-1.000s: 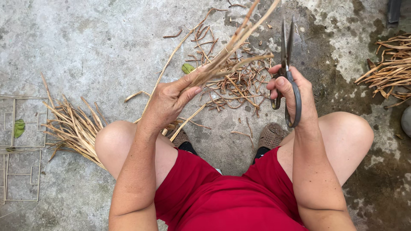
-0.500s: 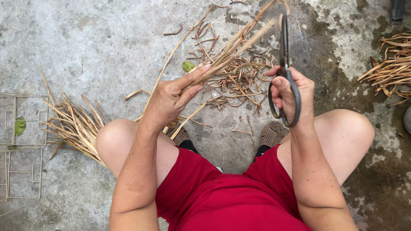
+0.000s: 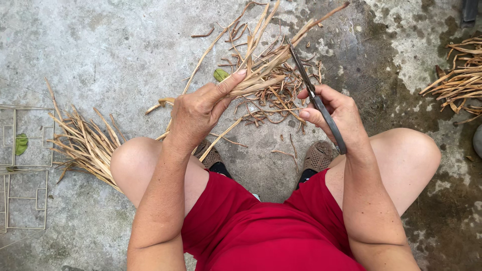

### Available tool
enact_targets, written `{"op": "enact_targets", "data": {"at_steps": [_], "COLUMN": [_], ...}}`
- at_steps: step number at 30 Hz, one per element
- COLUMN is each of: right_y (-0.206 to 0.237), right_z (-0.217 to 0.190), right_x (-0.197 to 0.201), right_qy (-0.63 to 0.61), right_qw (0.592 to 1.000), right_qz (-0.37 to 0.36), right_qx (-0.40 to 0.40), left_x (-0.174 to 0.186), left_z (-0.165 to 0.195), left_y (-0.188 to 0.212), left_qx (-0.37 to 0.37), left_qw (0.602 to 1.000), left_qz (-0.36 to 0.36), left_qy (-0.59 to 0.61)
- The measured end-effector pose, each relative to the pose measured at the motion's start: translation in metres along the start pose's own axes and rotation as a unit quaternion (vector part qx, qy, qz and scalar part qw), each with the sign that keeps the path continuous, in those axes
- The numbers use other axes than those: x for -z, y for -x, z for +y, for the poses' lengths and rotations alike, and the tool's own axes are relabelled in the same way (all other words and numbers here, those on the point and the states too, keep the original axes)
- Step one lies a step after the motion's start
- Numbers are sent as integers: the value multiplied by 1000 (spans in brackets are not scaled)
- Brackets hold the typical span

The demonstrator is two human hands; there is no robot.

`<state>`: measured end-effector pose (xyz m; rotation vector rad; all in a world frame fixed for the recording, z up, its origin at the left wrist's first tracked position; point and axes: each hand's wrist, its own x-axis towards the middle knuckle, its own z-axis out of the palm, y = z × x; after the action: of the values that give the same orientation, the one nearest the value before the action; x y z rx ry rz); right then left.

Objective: The person sits on a concrete floor holding bundles of dried leaf strips and trims their edges and ends with scissors, cutting off thin strips that fall to the ground. They gather and reposition the bundles by hand and continue trimming along the length of the leaves.

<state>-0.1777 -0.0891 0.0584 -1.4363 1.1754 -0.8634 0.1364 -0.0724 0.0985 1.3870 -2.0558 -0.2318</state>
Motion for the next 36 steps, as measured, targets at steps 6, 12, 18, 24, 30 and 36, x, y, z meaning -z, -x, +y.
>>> {"op": "enact_targets", "data": {"at_steps": [6, 12, 18, 24, 30, 36], "right_y": [0, -1, 3, 11, -10, -15], "right_z": [1, 2, 3, 17, 17, 19], "right_x": [-2, -12, -19, -72, -61, -43], "right_qy": [7, -86, -200, -201, -228, -218], "right_qw": [1000, 993, 963, 978, 973, 973], "right_qz": [7, 81, 86, -2, 9, 47], "right_qx": [5, -13, 156, 59, 45, 54], "left_x": [-6, -21, -21, -13, -12, -16], "left_z": [2, -5, -31, -41, -38, -24], "left_y": [1, 2, 5, 9, 10, 8], "left_qx": [-17, 76, 165, 177, 153, 195], "left_qw": [998, 980, 912, 855, 855, 865], "left_qz": [-45, -35, 42, 62, 17, -32], "left_qy": [-50, 180, 374, 483, 495, 462]}}
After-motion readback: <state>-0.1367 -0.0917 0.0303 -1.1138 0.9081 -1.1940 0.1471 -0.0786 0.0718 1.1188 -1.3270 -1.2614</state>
